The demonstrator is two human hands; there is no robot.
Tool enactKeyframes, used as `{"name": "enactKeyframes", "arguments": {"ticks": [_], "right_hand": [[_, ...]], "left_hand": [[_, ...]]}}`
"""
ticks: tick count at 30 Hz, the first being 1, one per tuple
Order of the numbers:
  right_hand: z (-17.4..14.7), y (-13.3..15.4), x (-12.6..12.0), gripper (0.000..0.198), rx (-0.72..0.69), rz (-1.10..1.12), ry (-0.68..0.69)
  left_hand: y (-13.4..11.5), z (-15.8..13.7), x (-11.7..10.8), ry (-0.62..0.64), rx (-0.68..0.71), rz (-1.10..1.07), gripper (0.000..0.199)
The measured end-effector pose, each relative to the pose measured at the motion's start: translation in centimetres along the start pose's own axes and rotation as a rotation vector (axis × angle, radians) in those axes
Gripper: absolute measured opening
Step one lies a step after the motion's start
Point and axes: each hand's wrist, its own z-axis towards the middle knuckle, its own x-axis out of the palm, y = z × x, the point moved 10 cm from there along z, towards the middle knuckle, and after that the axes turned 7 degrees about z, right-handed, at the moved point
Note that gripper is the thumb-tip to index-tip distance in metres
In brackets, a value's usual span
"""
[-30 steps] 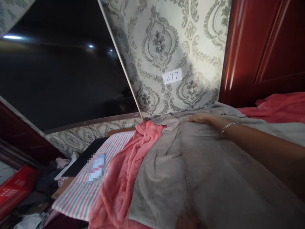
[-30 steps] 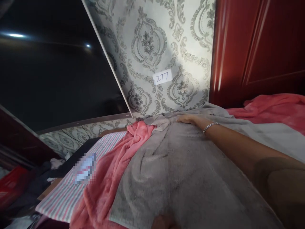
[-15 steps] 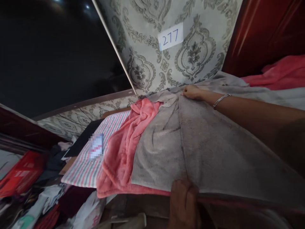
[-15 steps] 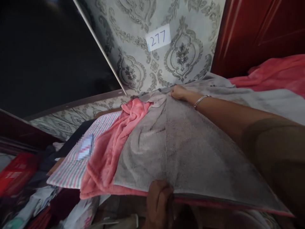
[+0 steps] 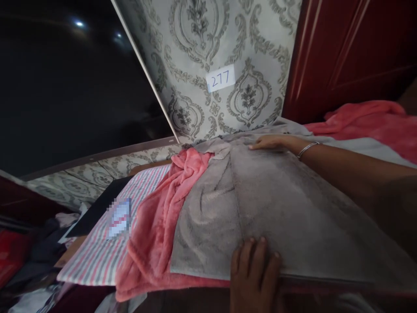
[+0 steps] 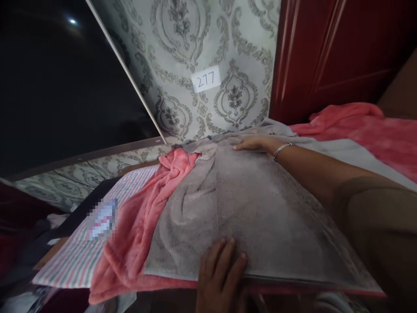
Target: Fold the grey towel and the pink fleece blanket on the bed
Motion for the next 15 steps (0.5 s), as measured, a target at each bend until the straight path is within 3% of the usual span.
{"name": "enactKeyframes", "arguments": {"ticks": [2, 4, 8, 11, 15], "right_hand": [[-1.4, -2.1, -0.2, 0.027, 0.08, -0.022, 0.107], [-2.6, -3.9, -0.9, 0.019, 0.162, -0.016, 0.12], [-3.8, -5.8, -2.7, 0.01, 0.241, 0.052, -0.022], [-4.3, -6.4, -3.1, 0.022, 0.262, 0.097, -0.128], [-5.5, -7.5, -2.4, 0.029, 0.326, 0.165, -0.201]], "left_hand": [[-0.5, -0.1, 1.0, -0.057, 0.033, 0.009, 0.036], [-0.6, -0.4, 1.7, -0.088, 0.046, 0.026, 0.033], [-0.6, -0.9, 1.9, -0.089, 0.083, 0.091, 0.035], [-0.1, -0.5, 1.3, -0.065, 0.082, 0.084, 0.031], [0.4, 2.9, -0.7, -0.047, 0.087, -0.083, 0.015]]}}
